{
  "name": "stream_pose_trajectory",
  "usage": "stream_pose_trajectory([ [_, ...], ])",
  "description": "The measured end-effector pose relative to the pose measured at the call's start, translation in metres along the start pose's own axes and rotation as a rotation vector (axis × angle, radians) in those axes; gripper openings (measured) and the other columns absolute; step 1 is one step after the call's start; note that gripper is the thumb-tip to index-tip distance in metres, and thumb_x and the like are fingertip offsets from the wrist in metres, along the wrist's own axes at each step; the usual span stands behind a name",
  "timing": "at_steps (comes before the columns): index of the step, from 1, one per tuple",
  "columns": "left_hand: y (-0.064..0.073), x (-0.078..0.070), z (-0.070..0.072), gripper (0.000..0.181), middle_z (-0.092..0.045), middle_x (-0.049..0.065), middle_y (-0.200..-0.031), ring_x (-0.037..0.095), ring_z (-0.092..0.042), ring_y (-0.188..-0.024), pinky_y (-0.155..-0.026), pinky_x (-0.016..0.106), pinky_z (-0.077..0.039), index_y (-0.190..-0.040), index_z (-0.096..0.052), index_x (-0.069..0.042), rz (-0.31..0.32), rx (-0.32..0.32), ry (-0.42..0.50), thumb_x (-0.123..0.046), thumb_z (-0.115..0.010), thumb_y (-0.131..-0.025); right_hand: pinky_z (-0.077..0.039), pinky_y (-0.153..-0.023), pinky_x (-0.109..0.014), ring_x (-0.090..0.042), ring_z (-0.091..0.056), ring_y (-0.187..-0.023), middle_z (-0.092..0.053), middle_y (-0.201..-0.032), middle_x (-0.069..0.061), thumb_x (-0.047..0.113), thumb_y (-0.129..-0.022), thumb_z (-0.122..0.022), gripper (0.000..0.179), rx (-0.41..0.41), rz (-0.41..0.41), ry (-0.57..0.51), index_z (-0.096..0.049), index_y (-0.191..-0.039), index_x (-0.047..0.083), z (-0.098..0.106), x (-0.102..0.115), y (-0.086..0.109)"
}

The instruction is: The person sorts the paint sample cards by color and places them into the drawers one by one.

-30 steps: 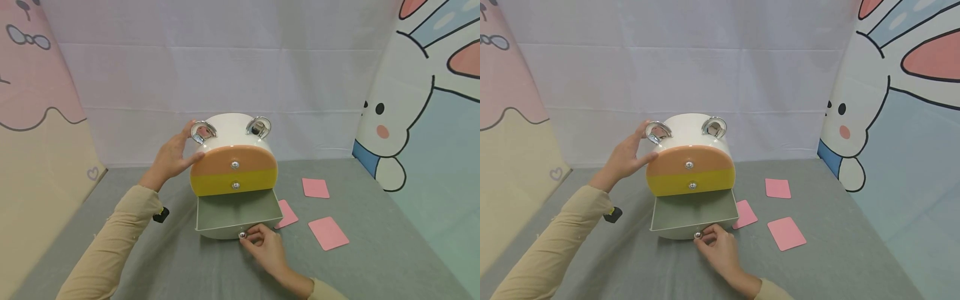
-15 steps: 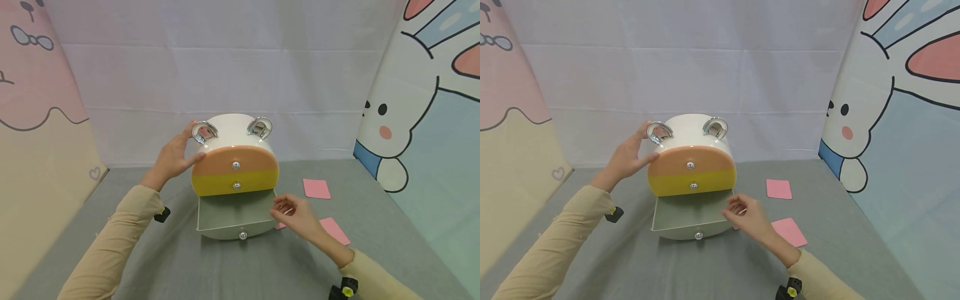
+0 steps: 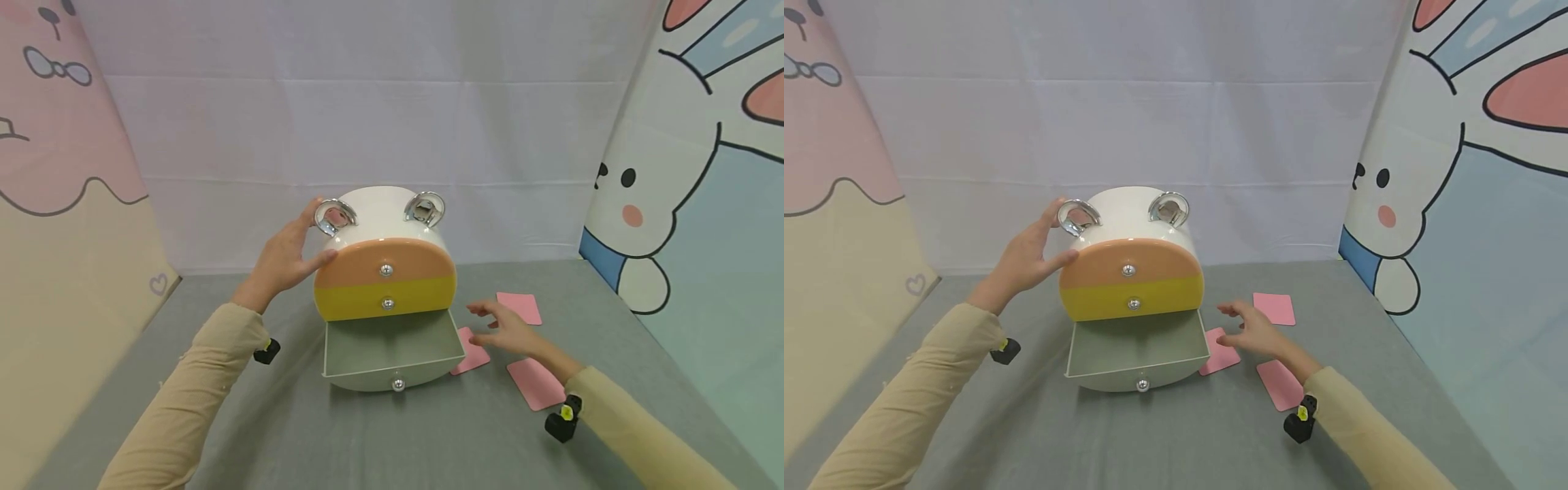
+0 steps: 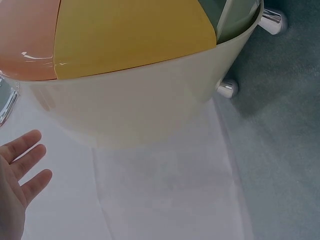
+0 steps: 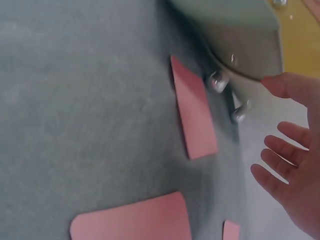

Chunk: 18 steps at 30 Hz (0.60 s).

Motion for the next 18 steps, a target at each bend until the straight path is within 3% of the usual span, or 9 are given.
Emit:
stream_pose_trajectory([
  [8,0.000,-0.002,0.001,0.085,-0.050,0.017,-0.129,0.035,-0.046,-0.116,-0.089,0.054,-0.039,-0.147,-0.010,-0.024,-0.008,-0.004,0.001,-0.051,-0.058,-0.082,-0.037,-0.091,-0.052,-0.035,-0.042,-0.114,-0.048,-0.126,-0.020,0.020,-0.072,-0.073,0.067,0.113,-0.065,0.032,-0.045,-0.127,-0.005,-0.015,-0.030,-0.009],
  [15,0.000,-0.004,0.000,0.085,-0.049,0.017,-0.130,0.035,-0.045,-0.117,-0.089,0.055,-0.038,-0.147,-0.010,-0.023,-0.021,-0.006,0.008,-0.054,-0.055,-0.082,-0.034,-0.095,-0.053,-0.039,-0.046,-0.112,-0.054,-0.118,-0.022,0.007,-0.067,-0.074,0.060,0.140,0.031,0.029,-0.050,-0.118,-0.013,-0.024,-0.036,-0.011],
  [18,0.000,-0.004,0.000,0.085,-0.049,0.018,-0.130,0.035,-0.045,-0.118,-0.090,0.054,-0.038,-0.147,-0.010,-0.023,-0.022,-0.007,0.004,-0.056,-0.055,-0.082,-0.036,-0.092,-0.052,-0.036,-0.048,-0.108,-0.055,-0.115,-0.021,0.005,-0.065,-0.073,0.057,0.135,0.076,0.075,-0.053,-0.115,-0.012,-0.025,-0.036,-0.011],
])
Point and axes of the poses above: each hand's wrist, its own y-axis away from the middle knuckle, its own z-axis out of the back of the hand, x = y × z, the point moved 3 cm from there along -y, towards the middle knuckle
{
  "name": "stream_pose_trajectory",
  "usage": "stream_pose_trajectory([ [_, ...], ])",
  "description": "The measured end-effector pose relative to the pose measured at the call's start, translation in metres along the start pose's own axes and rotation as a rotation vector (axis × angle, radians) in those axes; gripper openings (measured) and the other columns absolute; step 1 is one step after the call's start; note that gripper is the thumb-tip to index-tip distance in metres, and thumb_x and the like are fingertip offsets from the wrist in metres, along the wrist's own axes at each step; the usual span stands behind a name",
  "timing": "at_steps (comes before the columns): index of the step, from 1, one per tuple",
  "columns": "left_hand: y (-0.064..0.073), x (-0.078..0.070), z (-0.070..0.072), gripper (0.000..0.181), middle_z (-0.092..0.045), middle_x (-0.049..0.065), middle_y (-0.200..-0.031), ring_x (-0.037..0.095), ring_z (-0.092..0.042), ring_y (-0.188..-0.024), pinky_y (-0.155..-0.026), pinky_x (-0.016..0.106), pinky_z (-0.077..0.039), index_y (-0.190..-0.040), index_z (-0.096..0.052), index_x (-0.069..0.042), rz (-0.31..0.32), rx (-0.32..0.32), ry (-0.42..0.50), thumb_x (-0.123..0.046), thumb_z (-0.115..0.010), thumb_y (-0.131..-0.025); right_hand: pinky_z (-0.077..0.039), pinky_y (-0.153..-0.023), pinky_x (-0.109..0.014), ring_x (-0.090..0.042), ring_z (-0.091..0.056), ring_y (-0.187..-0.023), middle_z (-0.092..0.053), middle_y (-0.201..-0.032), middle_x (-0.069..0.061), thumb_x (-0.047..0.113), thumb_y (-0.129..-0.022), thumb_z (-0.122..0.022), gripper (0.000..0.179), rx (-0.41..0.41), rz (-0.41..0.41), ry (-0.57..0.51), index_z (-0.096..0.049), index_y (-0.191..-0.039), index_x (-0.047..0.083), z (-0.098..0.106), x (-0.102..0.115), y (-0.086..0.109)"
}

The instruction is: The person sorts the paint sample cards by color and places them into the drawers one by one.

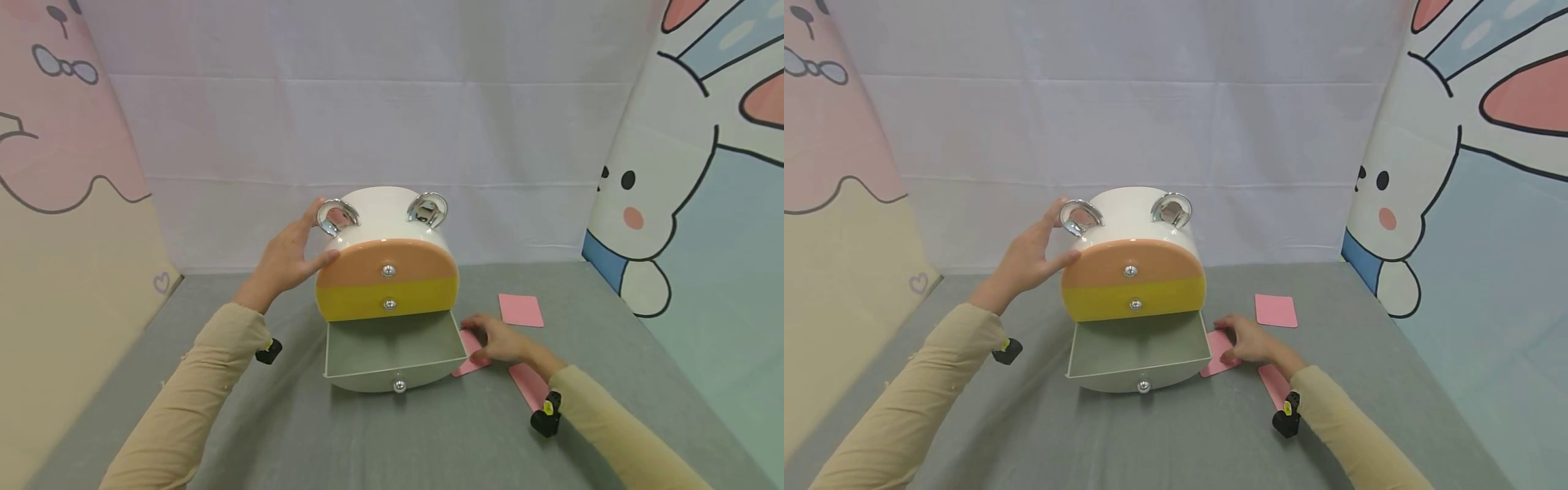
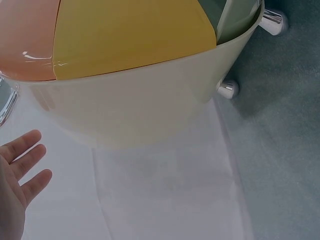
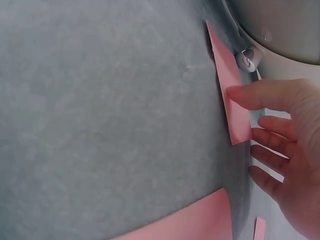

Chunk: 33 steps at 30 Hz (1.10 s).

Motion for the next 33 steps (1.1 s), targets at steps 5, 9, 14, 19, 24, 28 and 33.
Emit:
stream_pose_trajectory([
  [5,0.000,0.001,0.000,0.085,-0.049,0.018,-0.129,0.035,-0.046,-0.116,-0.089,0.054,-0.039,-0.147,-0.011,-0.023,-0.005,-0.010,0.000,-0.057,-0.054,-0.082,-0.042,-0.084,-0.044,-0.028,-0.050,-0.096,-0.055,-0.108,-0.016,0.003,-0.064,-0.072,0.052,0.001,0.024,0.054,-0.056,-0.112,-0.009,0.002,0.000,0.000],
  [9,0.000,0.001,0.000,0.085,-0.049,0.018,-0.129,0.035,-0.046,-0.116,-0.088,0.053,-0.039,-0.147,-0.011,-0.022,-0.005,-0.013,0.004,-0.058,-0.053,-0.082,-0.044,-0.074,-0.038,-0.023,-0.049,-0.087,-0.055,-0.100,-0.013,-0.002,-0.065,-0.072,0.044,-0.005,-0.003,0.033,-0.059,-0.107,-0.007,0.007,-0.001,0.001],
  [14,-0.001,0.000,-0.001,0.085,-0.050,0.019,-0.128,0.035,-0.047,-0.115,-0.088,0.054,-0.039,-0.147,-0.012,-0.021,-0.012,-0.013,0.007,-0.055,-0.055,-0.082,-0.046,-0.069,-0.033,-0.022,-0.052,-0.080,-0.055,-0.093,-0.011,-0.008,-0.068,-0.067,0.032,-0.033,-0.039,0.031,-0.061,-0.098,-0.005,0.015,-0.002,0.004],
  [19,-0.002,0.000,-0.002,0.085,-0.050,0.018,-0.128,0.034,-0.046,-0.116,-0.088,0.053,-0.040,-0.147,-0.011,-0.022,-0.003,-0.002,0.001,-0.053,-0.056,-0.082,-0.047,-0.065,-0.031,-0.021,-0.053,-0.076,-0.058,-0.089,-0.012,-0.014,-0.070,-0.056,0.027,-0.061,-0.011,0.045,-0.062,-0.095,-0.006,0.028,0.002,0.008],
  [24,-0.001,0.001,-0.001,0.085,-0.050,0.018,-0.129,0.034,-0.047,-0.115,-0.086,0.054,-0.040,-0.147,-0.011,-0.023,0.002,-0.004,0.004,-0.054,-0.056,-0.082,-0.047,-0.062,-0.028,-0.022,-0.053,-0.075,-0.059,-0.088,-0.014,-0.017,-0.074,-0.052,0.026,-0.099,0.005,0.033,-0.062,-0.095,-0.008,0.048,0.012,0.013],
  [28,-0.001,0.001,-0.001,0.085,-0.049,0.018,-0.129,0.034,-0.047,-0.114,-0.086,0.054,-0.040,-0.147,-0.011,-0.023,-0.001,-0.010,0.008,-0.055,-0.055,-0.082,-0.048,-0.057,-0.024,-0.022,-0.051,-0.075,-0.057,-0.087,-0.015,-0.018,-0.076,-0.051,0.024,-0.120,-0.021,0.010,-0.061,-0.096,-0.010,0.065,0.021,0.015],
  [33,-0.001,0.002,-0.002,0.084,-0.050,0.017,-0.128,0.034,-0.048,-0.114,-0.087,0.053,-0.041,-0.147,-0.011,-0.024,-0.006,-0.016,0.008,-0.053,-0.057,-0.082,-0.052,-0.057,-0.030,-0.023,-0.052,-0.074,-0.055,-0.086,-0.017,-0.020,-0.076,-0.048,0.024,-0.139,-0.007,-0.003,-0.060,-0.097,-0.013,0.081,0.034,0.017],
])
Point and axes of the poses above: each hand's wrist, its own y-axis away from the middle knuckle, its own z-axis out of the back of the hand, x = y × z, the point moved 3 cm from there along -y, towards the middle knuckle
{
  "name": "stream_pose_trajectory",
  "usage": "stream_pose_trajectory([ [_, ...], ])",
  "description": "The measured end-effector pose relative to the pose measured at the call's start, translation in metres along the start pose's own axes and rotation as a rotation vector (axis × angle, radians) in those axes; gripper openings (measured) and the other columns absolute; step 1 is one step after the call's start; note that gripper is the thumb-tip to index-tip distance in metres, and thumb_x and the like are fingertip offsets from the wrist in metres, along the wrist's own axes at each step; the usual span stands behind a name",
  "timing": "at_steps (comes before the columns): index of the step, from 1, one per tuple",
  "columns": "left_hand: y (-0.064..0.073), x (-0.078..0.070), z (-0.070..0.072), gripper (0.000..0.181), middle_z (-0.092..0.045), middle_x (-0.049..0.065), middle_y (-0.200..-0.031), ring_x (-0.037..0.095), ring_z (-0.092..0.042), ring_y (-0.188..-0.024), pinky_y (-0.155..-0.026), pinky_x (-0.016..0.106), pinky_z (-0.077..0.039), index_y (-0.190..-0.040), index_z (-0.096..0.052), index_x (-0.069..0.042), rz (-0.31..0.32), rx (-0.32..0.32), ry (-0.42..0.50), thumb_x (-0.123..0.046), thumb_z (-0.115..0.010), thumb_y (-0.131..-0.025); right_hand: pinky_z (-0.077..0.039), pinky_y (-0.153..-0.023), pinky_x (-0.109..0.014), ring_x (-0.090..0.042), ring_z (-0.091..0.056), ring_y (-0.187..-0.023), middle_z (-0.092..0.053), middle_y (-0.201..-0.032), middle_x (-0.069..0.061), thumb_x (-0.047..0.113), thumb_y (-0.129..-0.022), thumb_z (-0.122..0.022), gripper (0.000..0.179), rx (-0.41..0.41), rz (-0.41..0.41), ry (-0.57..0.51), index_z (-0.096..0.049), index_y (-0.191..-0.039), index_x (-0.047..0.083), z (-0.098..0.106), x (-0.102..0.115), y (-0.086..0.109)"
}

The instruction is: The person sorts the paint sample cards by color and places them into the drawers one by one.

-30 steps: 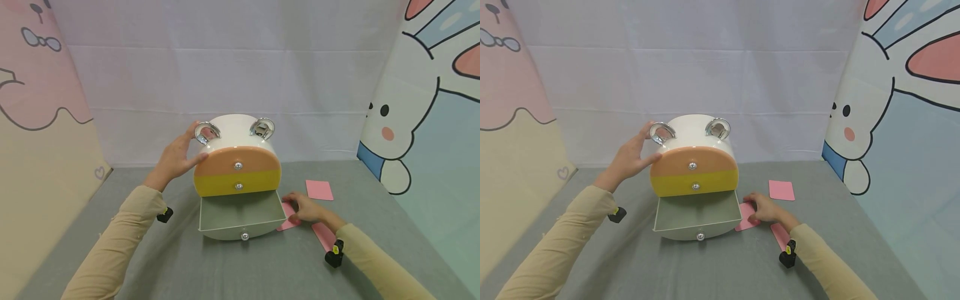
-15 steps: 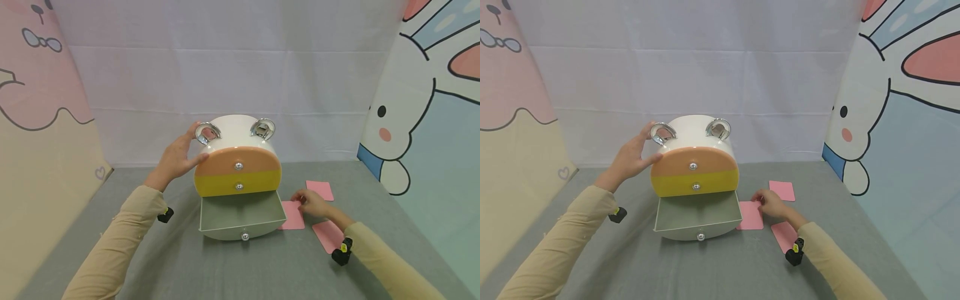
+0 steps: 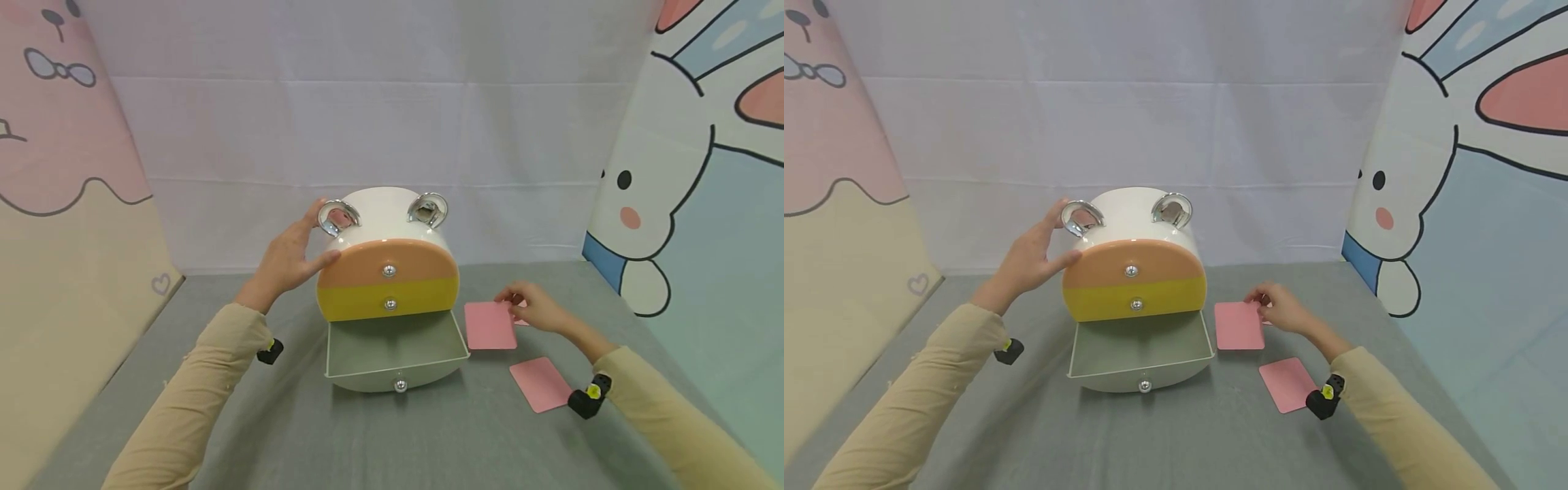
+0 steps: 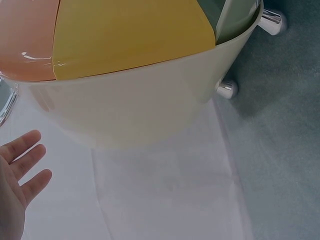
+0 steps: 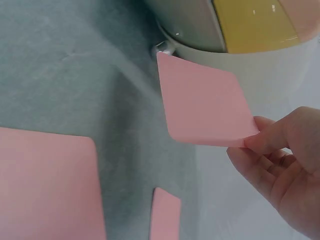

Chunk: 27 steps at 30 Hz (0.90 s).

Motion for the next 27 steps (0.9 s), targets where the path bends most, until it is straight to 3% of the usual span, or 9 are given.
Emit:
stream_pose_trajectory([
  [6,-0.001,0.001,-0.001,0.085,-0.051,0.018,-0.127,0.034,-0.048,-0.114,-0.086,0.054,-0.041,-0.147,-0.011,-0.024,-0.004,0.000,-0.003,-0.052,-0.057,-0.082,-0.054,-0.058,-0.036,-0.025,-0.054,-0.076,-0.056,-0.087,-0.018,-0.020,-0.077,-0.047,0.024,-0.022,0.031,-0.008,-0.060,-0.096,-0.013,0.013,0.013,-0.005],
  [14,-0.001,0.000,-0.002,0.085,-0.050,0.018,-0.127,0.034,-0.047,-0.115,-0.087,0.053,-0.040,-0.147,-0.010,-0.024,0.002,0.005,-0.002,-0.054,-0.056,-0.082,-0.053,-0.059,-0.028,-0.025,-0.054,-0.077,-0.055,-0.088,-0.016,-0.020,-0.077,-0.046,0.026,-0.006,0.079,-0.020,-0.061,-0.096,-0.011,0.024,0.034,-0.013],
  [27,0.000,0.000,-0.001,0.085,-0.051,0.017,-0.127,0.032,-0.048,-0.114,-0.087,0.052,-0.041,-0.147,-0.012,-0.021,-0.006,0.001,-0.018,-0.056,-0.054,-0.082,-0.050,-0.064,-0.026,-0.023,-0.056,-0.082,-0.058,-0.090,-0.010,-0.016,-0.079,-0.053,0.027,-0.030,0.100,0.028,-0.066,-0.097,-0.001,0.015,0.071,-0.030],
])
Point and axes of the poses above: each hand's wrist, its own y-axis away from the middle knuckle, its own z-axis out of the back of the hand, x = y × z, the point moved 3 cm from there along -y, towards the middle knuckle
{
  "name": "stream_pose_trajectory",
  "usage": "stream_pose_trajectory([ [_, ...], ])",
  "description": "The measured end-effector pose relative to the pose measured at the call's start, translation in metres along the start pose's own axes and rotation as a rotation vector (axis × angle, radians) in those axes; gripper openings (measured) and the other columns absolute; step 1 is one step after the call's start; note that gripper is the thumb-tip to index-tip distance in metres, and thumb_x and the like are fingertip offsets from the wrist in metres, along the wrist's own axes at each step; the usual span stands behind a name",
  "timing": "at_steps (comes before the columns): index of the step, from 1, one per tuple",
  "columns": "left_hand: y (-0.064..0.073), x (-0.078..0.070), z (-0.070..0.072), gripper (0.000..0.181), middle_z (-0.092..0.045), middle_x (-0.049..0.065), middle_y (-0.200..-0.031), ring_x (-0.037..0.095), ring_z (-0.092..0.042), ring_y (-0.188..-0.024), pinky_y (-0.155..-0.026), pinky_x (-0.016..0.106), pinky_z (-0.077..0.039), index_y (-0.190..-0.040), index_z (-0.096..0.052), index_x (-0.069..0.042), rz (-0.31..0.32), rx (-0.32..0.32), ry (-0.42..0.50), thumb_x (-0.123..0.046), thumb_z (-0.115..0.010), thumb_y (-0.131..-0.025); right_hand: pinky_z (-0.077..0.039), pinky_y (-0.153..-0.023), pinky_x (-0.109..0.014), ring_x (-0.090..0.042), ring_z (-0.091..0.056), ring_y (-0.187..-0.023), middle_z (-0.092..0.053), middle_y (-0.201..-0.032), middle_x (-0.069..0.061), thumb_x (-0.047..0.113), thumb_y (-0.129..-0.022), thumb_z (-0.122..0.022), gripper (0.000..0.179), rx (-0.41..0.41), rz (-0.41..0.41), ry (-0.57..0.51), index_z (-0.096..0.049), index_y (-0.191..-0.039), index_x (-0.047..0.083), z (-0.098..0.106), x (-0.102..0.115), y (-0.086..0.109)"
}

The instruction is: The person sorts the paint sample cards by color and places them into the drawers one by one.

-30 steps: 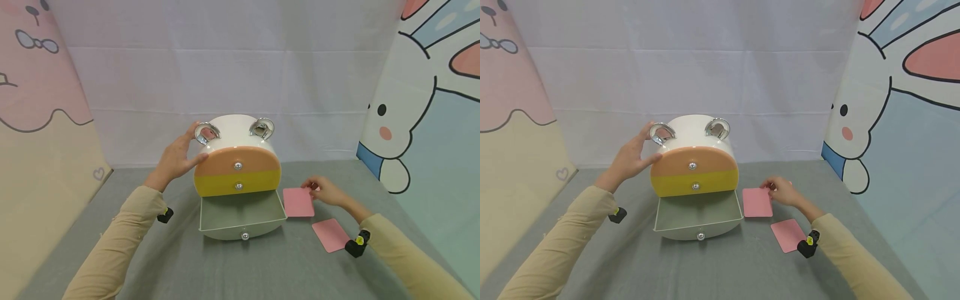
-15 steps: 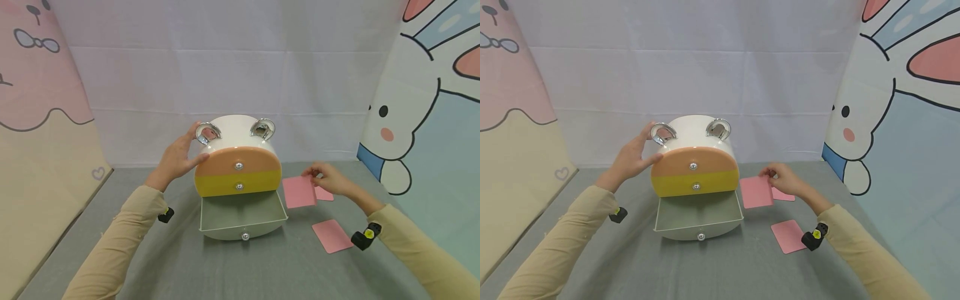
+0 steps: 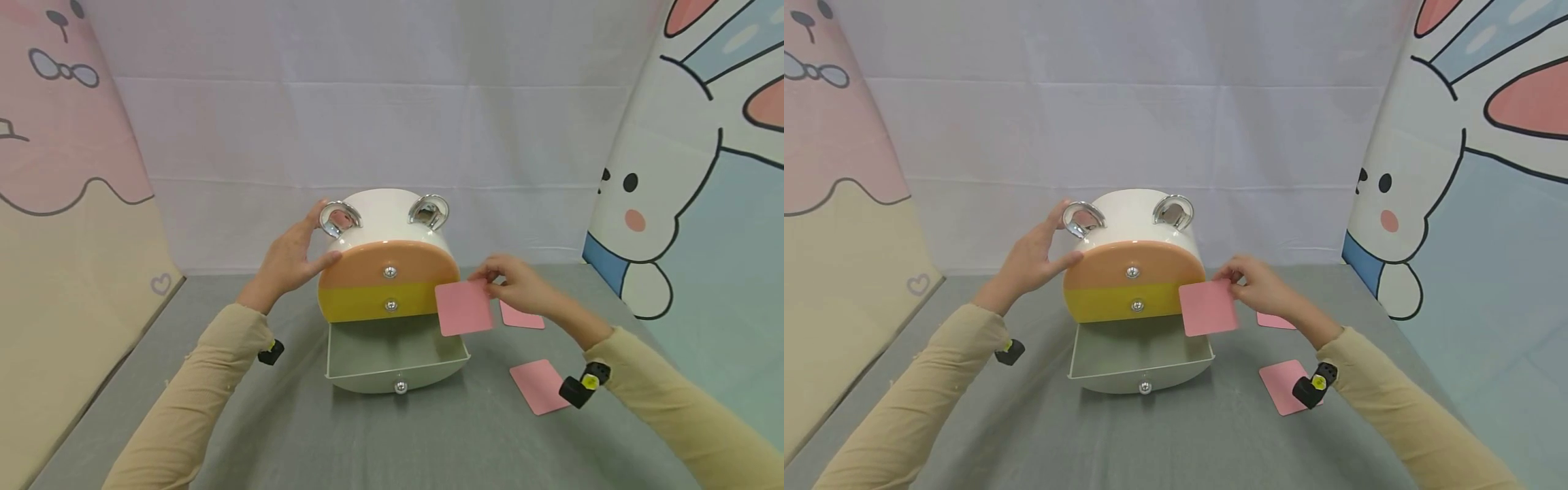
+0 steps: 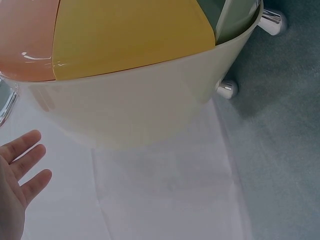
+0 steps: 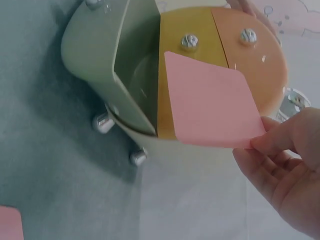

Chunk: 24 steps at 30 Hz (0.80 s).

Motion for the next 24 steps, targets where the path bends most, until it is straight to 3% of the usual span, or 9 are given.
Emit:
stream_pose_trajectory([
  [6,0.001,-0.001,0.001,0.085,-0.050,0.017,-0.128,0.033,-0.046,-0.116,-0.088,0.053,-0.040,-0.147,-0.011,-0.023,0.012,0.005,0.004,-0.053,-0.056,-0.082,-0.051,-0.065,-0.028,-0.024,-0.056,-0.081,-0.057,-0.090,-0.012,-0.018,-0.077,-0.053,0.026,-0.009,0.022,-0.064,-0.065,-0.095,-0.004,-0.014,0.017,-0.007],
  [11,0.002,-0.002,0.002,0.085,-0.050,0.017,-0.129,0.033,-0.046,-0.117,-0.089,0.052,-0.039,-0.147,-0.010,-0.023,0.016,0.011,0.007,-0.054,-0.056,-0.082,-0.050,-0.066,-0.027,-0.023,-0.056,-0.079,-0.057,-0.087,-0.010,-0.017,-0.077,-0.054,0.025,-0.057,0.061,-0.047,-0.066,-0.092,-0.003,-0.028,0.027,-0.012],
  [20,0.002,-0.003,0.002,0.085,-0.051,0.016,-0.128,0.032,-0.047,-0.116,-0.089,0.052,-0.040,-0.147,-0.012,-0.022,0.012,0.004,0.012,-0.051,-0.058,-0.082,-0.049,-0.069,-0.032,-0.023,-0.056,-0.078,-0.058,-0.086,-0.007,-0.017,-0.075,-0.054,0.027,-0.125,0.089,-0.021,-0.066,-0.091,0.000,-0.054,0.034,-0.011],
  [24,0.001,-0.003,0.002,0.085,-0.050,0.016,-0.128,0.033,-0.046,-0.116,-0.089,0.052,-0.039,-0.147,-0.011,-0.022,0.021,0.012,0.012,-0.051,-0.058,-0.082,-0.049,-0.069,-0.031,-0.024,-0.056,-0.078,-0.057,-0.084,-0.005,-0.017,-0.075,-0.054,0.028,-0.114,0.075,-0.028,-0.067,-0.091,0.002,-0.067,0.031,-0.008],
])
Point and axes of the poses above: each hand's wrist, its own y-axis away from the middle knuckle, its own z-axis out of the back of the hand, x = y × z, the point moved 3 cm from there along -y, towards the middle knuckle
